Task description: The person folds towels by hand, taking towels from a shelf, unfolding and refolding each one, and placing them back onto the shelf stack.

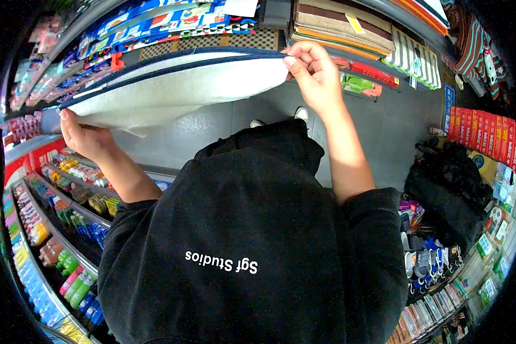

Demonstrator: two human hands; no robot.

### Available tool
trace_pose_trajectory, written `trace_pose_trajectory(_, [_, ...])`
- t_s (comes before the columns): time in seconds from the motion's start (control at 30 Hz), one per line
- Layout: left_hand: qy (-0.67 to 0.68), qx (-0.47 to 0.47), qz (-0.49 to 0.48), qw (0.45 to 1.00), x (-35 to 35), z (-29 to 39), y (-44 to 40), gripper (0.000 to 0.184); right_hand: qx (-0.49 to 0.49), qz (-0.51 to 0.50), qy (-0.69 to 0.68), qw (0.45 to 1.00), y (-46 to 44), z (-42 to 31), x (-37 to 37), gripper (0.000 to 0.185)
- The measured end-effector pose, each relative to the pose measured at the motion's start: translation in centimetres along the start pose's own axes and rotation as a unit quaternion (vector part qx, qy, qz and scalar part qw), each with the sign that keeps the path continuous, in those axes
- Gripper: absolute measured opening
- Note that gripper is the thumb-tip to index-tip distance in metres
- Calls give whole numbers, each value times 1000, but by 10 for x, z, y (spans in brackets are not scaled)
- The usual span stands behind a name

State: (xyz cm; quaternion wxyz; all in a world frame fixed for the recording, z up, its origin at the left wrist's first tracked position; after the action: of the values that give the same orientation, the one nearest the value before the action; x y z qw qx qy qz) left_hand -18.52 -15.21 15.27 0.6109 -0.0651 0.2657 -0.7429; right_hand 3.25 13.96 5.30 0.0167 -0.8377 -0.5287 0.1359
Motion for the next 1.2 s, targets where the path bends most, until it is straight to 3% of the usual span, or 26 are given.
trace_pose_trajectory(0.33, [10, 1, -45, 999, 15, -13, -4, 21, 18, -2, 89, 996, -3, -6, 7, 12])
trace_pose_trajectory(0.43, [-4, 28, -42, 999, 17, -18, -2, 21, -29, 6, 127, 992, -4, -16, 8, 22])
trace_pose_trajectory(0.53, [-20, 34, -58, 998, 15, -23, 0, 21, -75, -11, 185, 980, -3, -16, 18, 18])
trace_pose_trajectory(1.03, [64, 90, -114, 987, 23, -28, 0, 22, -128, -60, 102, 985, 1, 11, 20, 20])
trace_pose_trajectory(1.2, [58, 69, -153, 984, 17, -18, 1, 22, -137, -92, 174, 971, 2, 24, 22, 23])
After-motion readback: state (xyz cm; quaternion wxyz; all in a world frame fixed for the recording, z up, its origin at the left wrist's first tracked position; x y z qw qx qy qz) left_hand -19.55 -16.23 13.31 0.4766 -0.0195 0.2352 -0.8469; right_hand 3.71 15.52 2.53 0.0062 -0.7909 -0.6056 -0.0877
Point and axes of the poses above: each hand's wrist, its own y-axis away from the middle knuckle, its own x-axis out of the back of the hand, z = x × y, the point moved 3 cm from there along -y, towards the middle knuckle, and after that the axes turned 10 degrees about -z, right-handed, at the moved point
